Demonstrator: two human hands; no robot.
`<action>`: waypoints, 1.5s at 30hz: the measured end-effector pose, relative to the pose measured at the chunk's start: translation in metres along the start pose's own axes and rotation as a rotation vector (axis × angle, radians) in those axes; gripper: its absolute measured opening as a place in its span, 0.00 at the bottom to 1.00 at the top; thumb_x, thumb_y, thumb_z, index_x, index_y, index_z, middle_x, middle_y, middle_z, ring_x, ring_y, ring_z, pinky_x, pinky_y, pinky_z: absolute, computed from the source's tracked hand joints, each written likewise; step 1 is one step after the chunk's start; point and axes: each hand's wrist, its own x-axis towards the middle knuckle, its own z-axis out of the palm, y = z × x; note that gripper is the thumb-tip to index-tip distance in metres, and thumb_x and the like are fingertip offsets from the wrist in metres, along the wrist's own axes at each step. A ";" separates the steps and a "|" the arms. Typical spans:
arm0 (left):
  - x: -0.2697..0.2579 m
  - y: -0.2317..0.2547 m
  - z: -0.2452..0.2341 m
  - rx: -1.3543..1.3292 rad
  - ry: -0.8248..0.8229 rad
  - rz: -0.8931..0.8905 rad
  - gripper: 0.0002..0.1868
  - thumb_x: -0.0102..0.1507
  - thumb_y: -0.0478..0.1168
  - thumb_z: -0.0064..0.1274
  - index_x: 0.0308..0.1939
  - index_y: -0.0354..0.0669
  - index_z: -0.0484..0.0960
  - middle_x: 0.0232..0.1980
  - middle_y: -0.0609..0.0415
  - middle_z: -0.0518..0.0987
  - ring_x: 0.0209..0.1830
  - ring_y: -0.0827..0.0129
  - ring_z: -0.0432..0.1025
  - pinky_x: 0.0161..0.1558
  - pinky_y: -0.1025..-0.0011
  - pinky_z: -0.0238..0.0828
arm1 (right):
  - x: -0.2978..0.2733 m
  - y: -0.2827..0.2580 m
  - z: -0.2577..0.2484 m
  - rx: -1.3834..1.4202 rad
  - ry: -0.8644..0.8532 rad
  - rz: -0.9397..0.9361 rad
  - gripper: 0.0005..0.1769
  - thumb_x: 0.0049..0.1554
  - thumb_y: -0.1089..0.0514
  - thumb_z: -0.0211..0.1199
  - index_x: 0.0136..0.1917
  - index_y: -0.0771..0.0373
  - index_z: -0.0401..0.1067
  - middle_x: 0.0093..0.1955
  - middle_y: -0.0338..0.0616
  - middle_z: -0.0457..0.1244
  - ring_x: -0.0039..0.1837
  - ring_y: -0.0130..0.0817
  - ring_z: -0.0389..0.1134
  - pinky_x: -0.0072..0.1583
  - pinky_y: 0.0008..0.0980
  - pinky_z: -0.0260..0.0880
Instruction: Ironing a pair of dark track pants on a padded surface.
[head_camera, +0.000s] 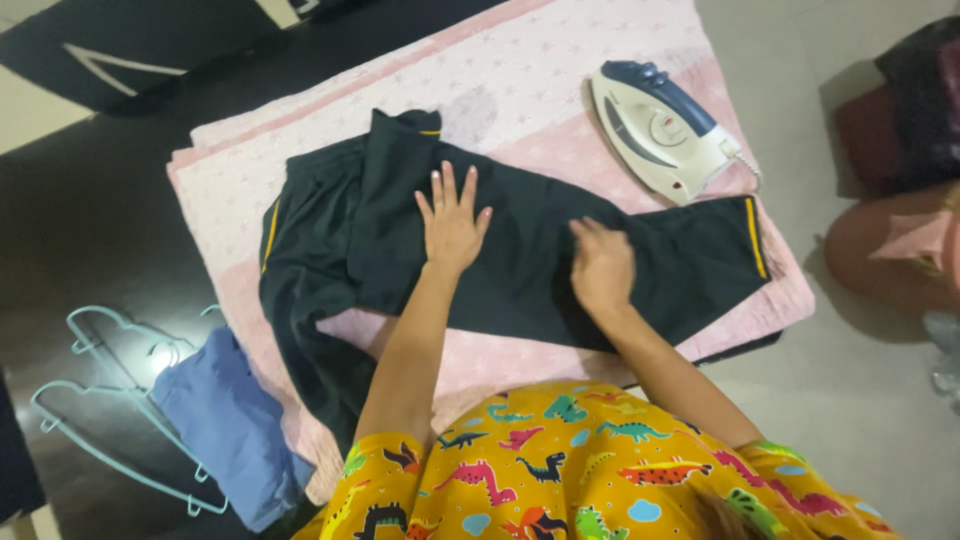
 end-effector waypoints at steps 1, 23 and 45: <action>0.008 -0.001 0.000 -0.005 -0.002 0.007 0.41 0.69 0.59 0.48 0.82 0.54 0.55 0.85 0.36 0.45 0.84 0.40 0.43 0.75 0.32 0.35 | 0.001 0.009 -0.010 -0.006 0.003 0.006 0.18 0.63 0.59 0.57 0.66 0.55 0.74 0.70 0.45 0.66 0.67 0.49 0.65 0.69 0.48 0.66; 0.047 -0.012 -0.015 0.059 -0.115 -0.043 0.47 0.63 0.65 0.52 0.80 0.51 0.55 0.84 0.47 0.45 0.84 0.44 0.39 0.71 0.25 0.28 | 0.000 0.110 -0.092 -0.419 0.185 0.151 0.20 0.62 0.38 0.70 0.53 0.55 0.79 0.53 0.45 0.67 0.55 0.49 0.64 0.61 0.51 0.58; -0.057 0.114 0.002 -0.047 -0.285 0.295 0.40 0.66 0.59 0.48 0.79 0.51 0.57 0.83 0.45 0.51 0.82 0.51 0.46 0.76 0.38 0.37 | -0.098 0.062 -0.047 0.152 0.342 0.494 0.62 0.46 0.59 0.78 0.81 0.76 0.42 0.73 0.77 0.53 0.72 0.70 0.56 0.69 0.48 0.57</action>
